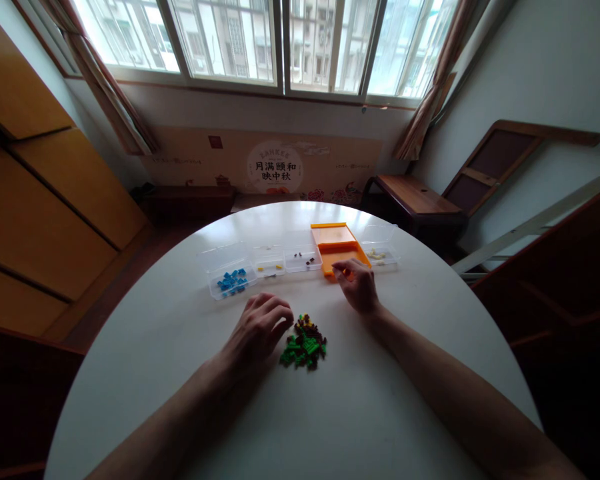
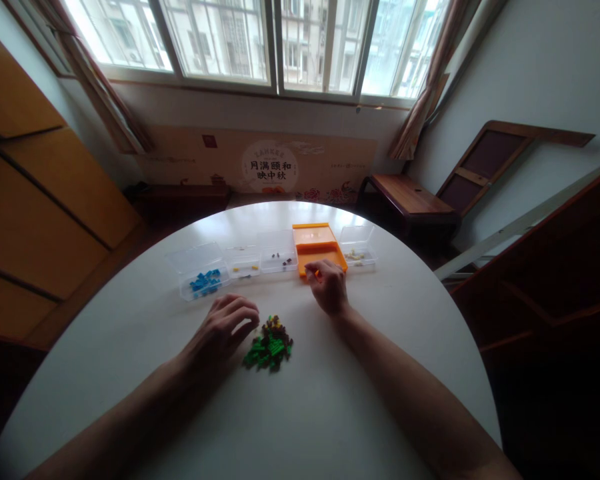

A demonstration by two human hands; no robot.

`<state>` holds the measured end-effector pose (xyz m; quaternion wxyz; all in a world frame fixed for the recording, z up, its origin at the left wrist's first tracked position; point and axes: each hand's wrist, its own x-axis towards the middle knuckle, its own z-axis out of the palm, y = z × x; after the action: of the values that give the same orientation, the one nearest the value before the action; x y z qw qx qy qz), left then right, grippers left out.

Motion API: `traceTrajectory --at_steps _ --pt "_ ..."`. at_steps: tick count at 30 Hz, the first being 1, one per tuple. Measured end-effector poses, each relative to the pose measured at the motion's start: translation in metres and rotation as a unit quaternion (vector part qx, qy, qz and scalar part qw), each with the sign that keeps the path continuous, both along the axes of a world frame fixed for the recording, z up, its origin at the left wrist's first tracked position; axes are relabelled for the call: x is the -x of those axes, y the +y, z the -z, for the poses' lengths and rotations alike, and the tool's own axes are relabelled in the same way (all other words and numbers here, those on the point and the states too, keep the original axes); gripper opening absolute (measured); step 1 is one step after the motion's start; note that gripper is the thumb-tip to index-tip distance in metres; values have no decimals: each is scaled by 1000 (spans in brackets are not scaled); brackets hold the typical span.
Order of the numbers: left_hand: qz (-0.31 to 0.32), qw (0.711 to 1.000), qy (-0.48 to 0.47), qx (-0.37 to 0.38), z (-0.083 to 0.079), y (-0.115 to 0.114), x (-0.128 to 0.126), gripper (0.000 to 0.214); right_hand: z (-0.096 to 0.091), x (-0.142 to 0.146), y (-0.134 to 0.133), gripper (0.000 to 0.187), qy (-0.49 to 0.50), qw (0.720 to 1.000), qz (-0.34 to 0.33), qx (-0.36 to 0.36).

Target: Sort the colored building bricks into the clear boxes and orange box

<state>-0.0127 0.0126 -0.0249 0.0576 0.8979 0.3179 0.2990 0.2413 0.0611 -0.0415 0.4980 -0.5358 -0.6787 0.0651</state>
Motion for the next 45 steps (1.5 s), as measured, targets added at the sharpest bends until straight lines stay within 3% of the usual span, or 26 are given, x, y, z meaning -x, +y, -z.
traceTrajectory --at_steps 6,10,13,18,24,31,34,41,45 --pt "-10 996 -84 -20 -4 1 -1 7 -9 22 -17 12 33 993 -115 14" --pt "-18 991 -121 -55 -10 -3 -2 6 -17 45 -35 13 78 961 -250 93" --pt "-19 989 -127 -76 -10 -4 -1 7 -21 58 -46 15 100 933 -313 147" --pt "-26 989 -112 -91 -9 -4 0 5 -23 64 -53 19 162 904 -346 193" --pt "-48 986 -122 -106 -11 -3 -2 6 -20 59 -49 18 169 906 -343 185" --pt "-63 986 -104 -112 -8 -1 0 10 -16 58 -47 12 117 930 -321 139" --pt "-56 988 -88 -110 -8 -1 0 9 -14 51 -39 10 98 949 -280 109" --pt "-47 990 -70 -110 -11 -3 -1 6 -8 2 2 16 96 994 -23 44" --pt "-59 990 -73 -105 -10 -2 0 7 -6 -21 15 23 73 995 54 30"
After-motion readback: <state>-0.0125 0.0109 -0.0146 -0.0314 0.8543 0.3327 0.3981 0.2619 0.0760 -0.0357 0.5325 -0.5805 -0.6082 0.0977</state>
